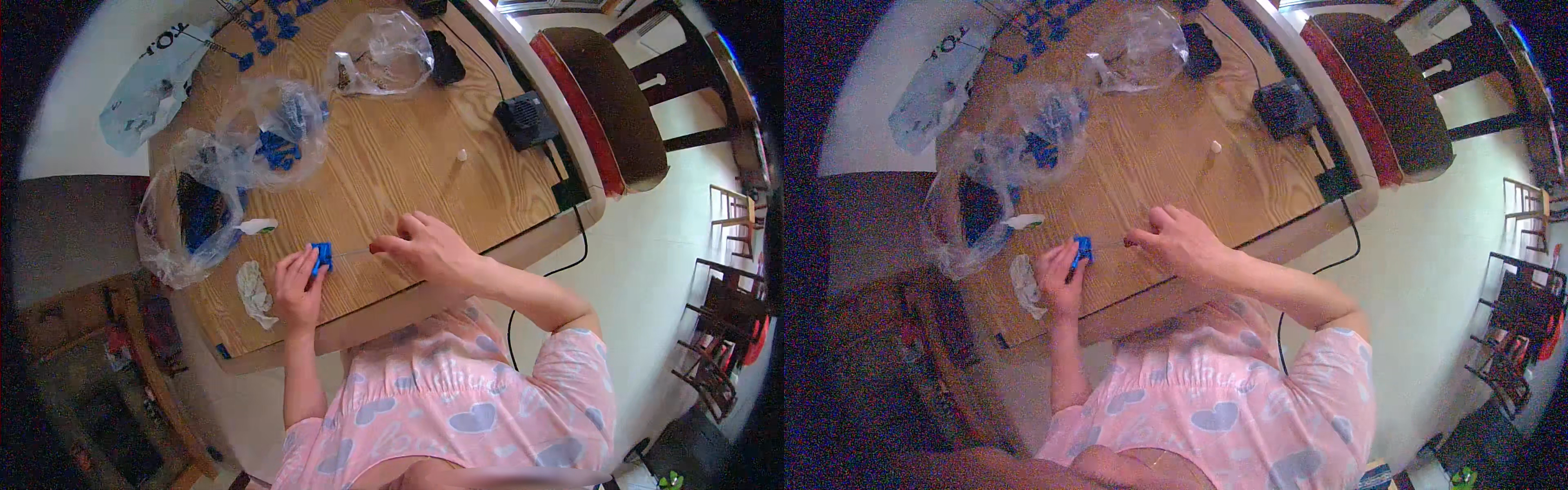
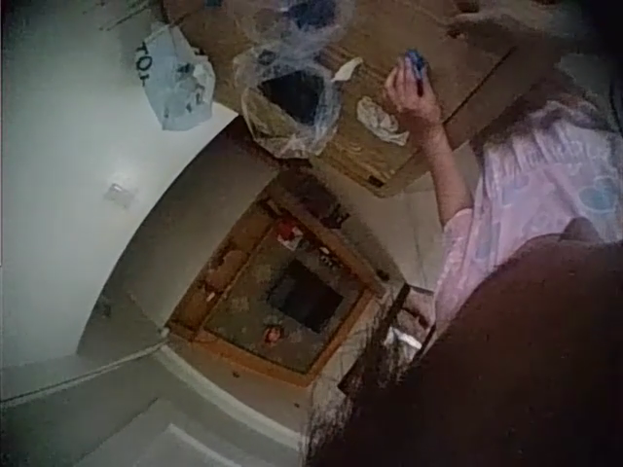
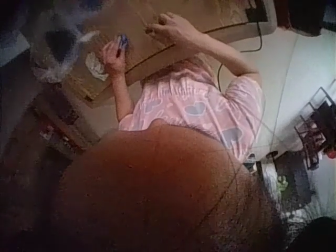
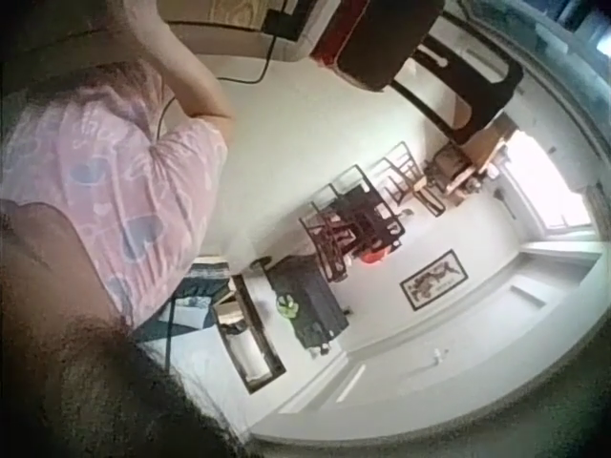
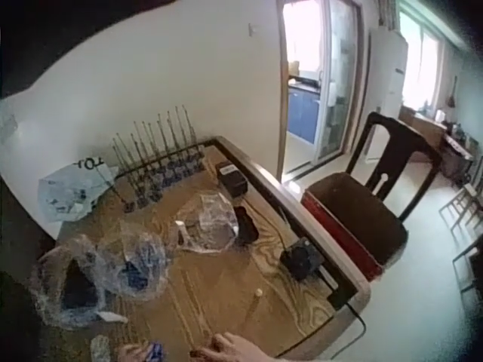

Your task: The person assembles small blue plastic components using a screwdriver and small metal pins.

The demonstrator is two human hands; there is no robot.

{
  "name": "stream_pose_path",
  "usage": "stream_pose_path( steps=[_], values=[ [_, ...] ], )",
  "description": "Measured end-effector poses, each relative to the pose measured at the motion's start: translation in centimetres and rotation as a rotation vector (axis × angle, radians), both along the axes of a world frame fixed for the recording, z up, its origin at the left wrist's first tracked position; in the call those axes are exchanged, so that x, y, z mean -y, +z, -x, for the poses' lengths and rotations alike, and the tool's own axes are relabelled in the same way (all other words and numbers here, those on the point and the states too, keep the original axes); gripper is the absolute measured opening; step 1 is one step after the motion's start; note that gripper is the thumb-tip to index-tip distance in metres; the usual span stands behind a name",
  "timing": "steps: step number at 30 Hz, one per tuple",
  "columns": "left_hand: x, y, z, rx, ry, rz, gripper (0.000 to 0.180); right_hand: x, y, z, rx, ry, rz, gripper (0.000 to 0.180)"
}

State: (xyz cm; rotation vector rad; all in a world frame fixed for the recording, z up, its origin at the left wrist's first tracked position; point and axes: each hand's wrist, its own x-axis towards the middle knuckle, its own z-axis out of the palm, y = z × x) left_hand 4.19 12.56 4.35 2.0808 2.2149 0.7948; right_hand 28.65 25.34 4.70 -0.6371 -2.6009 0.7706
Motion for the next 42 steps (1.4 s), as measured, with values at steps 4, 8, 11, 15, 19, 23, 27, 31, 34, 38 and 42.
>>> stream_pose_path(
  steps=[4,8,11,15,19,23,27,31,34,38,42],
  values=[
    [0.1,-0.2,-0.9,-0.038,0.055,-0.030,0.037,1.0,0.5,-0.1,0.070,-0.040,0.332,0.030],
    [0.2,-0.6,-1.6,0.022,0.182,-0.068,0.035,1.9,-1.0,0.0,-0.024,-0.065,0.303,0.030],
    [0.6,-1.5,-1.5,0.073,0.234,-0.072,0.033,2.1,-0.1,-0.3,0.075,-0.031,0.352,0.027],
    [0.6,-1.5,-1.9,0.113,0.259,-0.091,0.030,2.0,0.8,-0.2,0.196,0.010,0.412,0.023],
    [0.3,-1.4,-2.4,0.124,0.254,-0.112,0.028,3.0,-0.2,-0.2,0.054,-0.142,0.315,0.021],
    [0.3,-1.2,-2.6,0.129,0.271,-0.124,0.025,3.4,0.7,-0.3,-0.002,-0.083,0.401,0.023],
    [0.4,-1.6,-2.5,0.101,0.311,-0.159,0.019,4.2,1.3,0.2,0.042,-0.124,0.441,0.024],
    [0.3,-1.5,-2.6,0.177,0.344,-0.189,0.016,4.7,0.5,0.5,-0.018,-0.168,0.376,0.027],
    [0.7,-1.6,-2.4,0.317,0.418,-0.169,0.015,4.2,1.6,0.3,-0.021,-0.144,0.482,0.027],
    [0.9,-1.5,-2.4,0.290,0.392,-0.227,0.016,4.6,2.4,0.4,0.077,-0.197,0.452,0.028],
    [0.9,-0.7,-2.1,0.239,0.355,-0.269,0.017,4.4,2.6,0.5,-0.022,-0.216,0.245,0.029]
  ],
)
